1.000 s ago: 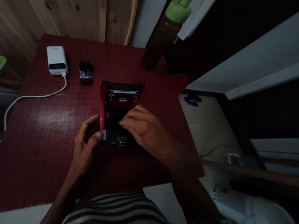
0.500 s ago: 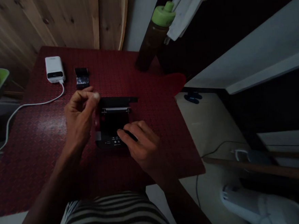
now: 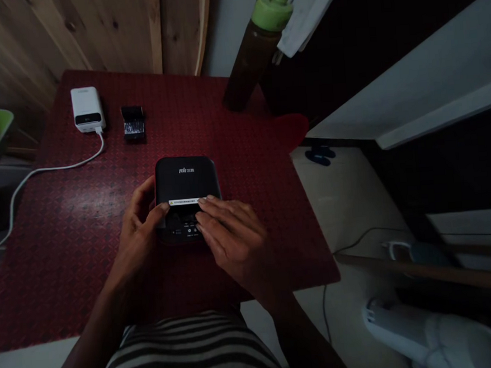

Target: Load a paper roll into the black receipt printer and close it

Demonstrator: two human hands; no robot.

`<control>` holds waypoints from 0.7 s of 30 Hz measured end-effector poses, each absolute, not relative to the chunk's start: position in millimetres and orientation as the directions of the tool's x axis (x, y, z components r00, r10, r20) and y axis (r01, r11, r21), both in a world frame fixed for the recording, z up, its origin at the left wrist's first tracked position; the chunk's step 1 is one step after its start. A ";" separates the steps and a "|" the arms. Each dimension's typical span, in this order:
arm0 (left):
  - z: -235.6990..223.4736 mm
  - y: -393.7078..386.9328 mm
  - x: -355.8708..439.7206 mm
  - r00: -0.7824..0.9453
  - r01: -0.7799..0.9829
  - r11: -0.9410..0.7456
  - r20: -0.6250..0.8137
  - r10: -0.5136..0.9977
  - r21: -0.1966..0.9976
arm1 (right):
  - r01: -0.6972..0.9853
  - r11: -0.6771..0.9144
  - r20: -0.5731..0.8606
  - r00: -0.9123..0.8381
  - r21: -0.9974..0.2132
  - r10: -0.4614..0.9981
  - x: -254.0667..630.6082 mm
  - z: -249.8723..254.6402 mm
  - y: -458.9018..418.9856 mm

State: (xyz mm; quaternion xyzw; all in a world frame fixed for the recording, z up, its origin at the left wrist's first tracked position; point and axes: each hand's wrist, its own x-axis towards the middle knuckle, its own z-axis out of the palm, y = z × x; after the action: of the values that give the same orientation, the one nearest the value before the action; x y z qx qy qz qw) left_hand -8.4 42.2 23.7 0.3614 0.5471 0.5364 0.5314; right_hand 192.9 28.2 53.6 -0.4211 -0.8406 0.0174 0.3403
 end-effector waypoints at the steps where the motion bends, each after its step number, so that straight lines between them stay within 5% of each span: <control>1: 24.4 42.6 -8.1 -0.178 -0.175 0.165 -0.196 0.964 0.971 | 0.695 0.639 0.552 -0.407 -0.330 0.728 192.2 55.0 27.9; 10: 22.0 38.0 -9.0 -0.168 -0.132 0.143 -0.164 0.972 0.981 | 0.663 0.609 0.546 -0.343 -0.436 0.764 192.2 53.1 22.1; 21: 28.4 17.9 -18.5 -0.175 -0.111 0.220 -0.237 0.956 0.969 | 0.639 0.327 0.462 0.050 -0.696 0.885 198.9 16.4 -27.2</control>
State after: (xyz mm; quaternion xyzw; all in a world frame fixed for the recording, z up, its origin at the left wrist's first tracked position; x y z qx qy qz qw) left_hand -18.5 17.9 28.4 0.3665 0.5761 0.5057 0.5272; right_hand 198.9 -27.2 16.4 -0.5639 -0.6758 0.1352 0.4549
